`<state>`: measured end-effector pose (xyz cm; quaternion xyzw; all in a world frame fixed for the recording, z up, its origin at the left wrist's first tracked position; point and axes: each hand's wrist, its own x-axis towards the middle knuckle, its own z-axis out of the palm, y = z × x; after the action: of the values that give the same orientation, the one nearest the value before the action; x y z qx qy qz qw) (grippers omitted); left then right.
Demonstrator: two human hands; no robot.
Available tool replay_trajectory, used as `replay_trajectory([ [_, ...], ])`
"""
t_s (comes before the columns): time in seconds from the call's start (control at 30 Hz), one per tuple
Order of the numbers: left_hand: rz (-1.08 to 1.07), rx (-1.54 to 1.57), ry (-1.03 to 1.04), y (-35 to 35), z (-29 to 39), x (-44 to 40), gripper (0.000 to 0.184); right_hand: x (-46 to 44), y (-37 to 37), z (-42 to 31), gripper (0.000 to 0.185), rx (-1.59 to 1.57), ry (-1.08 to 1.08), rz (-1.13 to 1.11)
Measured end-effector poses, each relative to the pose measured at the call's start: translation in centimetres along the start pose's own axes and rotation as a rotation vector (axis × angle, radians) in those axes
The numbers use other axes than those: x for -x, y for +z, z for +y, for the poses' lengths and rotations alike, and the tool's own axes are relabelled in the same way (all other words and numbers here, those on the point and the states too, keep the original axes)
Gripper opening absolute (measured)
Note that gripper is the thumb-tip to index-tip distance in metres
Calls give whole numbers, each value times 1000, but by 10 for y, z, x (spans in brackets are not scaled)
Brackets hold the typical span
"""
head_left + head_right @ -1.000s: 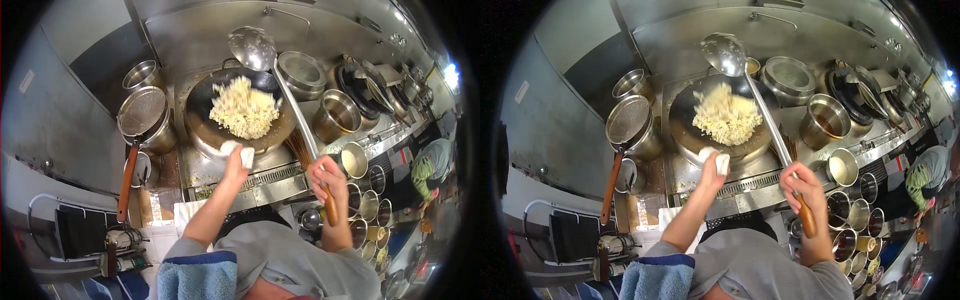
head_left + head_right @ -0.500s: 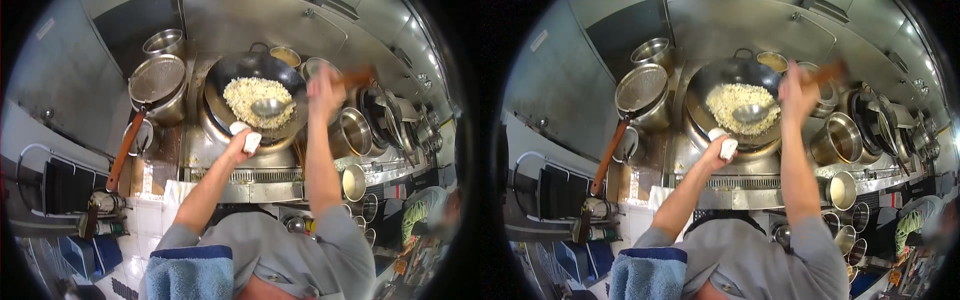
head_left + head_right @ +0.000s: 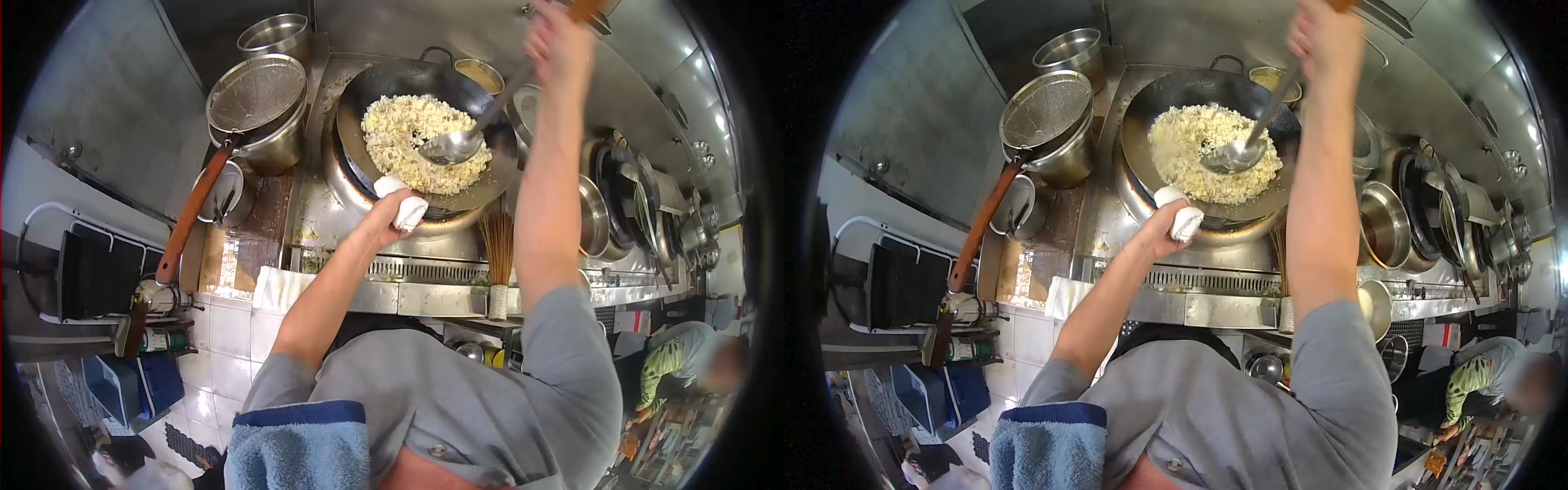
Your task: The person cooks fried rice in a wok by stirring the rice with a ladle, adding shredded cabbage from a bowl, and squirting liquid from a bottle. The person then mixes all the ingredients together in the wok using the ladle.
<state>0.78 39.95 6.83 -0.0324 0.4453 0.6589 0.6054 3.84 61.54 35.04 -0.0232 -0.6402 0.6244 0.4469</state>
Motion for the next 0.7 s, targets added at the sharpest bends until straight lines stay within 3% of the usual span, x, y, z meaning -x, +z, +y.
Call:
replay_trajectory([
  [0.07, -11, -3, -11, -5, -2, -1, 15, 72, 24, -10, 31, 62, -104, 142],
  [0.1, -24, -3, -15, -5, -5, -3, 15, 82, 12, 44, 30, 127, -107, 362],
  [0.17, -81, 4, -7, -7, -6, -4, 15, 77, -9, 92, 28, -147, -117, 150],
  [0.2, -108, 4, -4, -7, -7, -5, 15, 59, -19, 91, 28, -91, -166, 218],
  [0.3, -101, 62, 0, -8, -6, -5, 15, 67, -29, -1, 28, -85, -50, 264],
  [0.4, -51, 21, -14, -6, 0, -2, 15, 116, -37, 44, 28, 40, -238, 232],
  [0.47, -59, 34, -45, -7, -6, -4, 15, 91, -33, 70, 27, -157, -135, 194],
  [0.63, -92, 31, 17, -9, -7, -9, 13, 16, -34, -17, 26, -71, -219, 179],
  [0.67, -91, 31, 18, -9, -7, -9, 12, 7, -50, -8, 21, -75, -248, 151],
  [0.7, -92, 30, 12, -9, -10, -6, 12, 7, -55, 29, 20, -74, -226, 274],
])
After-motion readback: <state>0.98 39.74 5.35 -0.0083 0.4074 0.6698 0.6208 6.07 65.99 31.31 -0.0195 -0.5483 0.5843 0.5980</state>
